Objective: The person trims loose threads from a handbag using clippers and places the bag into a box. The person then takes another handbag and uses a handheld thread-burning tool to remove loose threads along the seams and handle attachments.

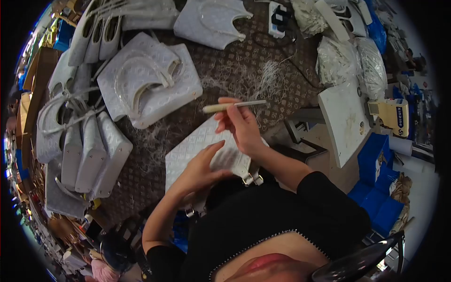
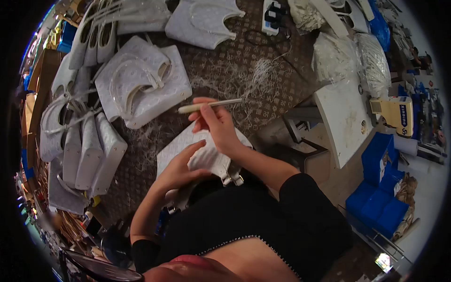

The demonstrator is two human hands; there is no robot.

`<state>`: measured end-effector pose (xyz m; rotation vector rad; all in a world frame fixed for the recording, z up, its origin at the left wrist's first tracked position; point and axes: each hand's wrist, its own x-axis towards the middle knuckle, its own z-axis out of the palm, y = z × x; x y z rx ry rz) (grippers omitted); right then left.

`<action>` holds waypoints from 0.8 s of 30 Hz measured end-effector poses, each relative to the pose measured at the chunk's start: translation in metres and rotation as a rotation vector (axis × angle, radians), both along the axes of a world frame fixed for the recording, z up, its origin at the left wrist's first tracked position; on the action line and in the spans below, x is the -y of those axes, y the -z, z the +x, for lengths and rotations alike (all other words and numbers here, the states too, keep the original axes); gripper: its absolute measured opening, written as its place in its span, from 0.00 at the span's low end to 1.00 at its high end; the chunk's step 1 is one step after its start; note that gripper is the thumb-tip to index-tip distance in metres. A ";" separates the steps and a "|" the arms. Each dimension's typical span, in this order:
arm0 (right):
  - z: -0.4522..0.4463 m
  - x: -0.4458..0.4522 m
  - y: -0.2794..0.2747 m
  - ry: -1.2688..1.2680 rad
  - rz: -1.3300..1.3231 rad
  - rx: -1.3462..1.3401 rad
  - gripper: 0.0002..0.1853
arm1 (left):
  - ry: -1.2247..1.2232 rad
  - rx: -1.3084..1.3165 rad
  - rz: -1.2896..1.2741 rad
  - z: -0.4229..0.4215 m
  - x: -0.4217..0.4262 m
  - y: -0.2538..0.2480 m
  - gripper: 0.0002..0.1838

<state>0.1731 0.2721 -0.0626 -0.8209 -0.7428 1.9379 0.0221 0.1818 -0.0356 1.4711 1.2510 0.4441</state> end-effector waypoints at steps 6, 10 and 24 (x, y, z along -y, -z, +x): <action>0.026 0.007 0.000 -0.011 0.014 -0.056 0.11 | 0.228 -0.328 0.099 0.007 0.024 0.019 0.32; 0.056 0.017 -0.004 -0.150 0.147 -0.070 0.07 | 0.199 -0.347 0.063 0.002 0.031 0.006 0.32; 0.097 0.013 -0.001 -0.423 0.077 0.177 0.11 | 0.014 0.452 -0.333 0.005 -0.002 0.011 0.18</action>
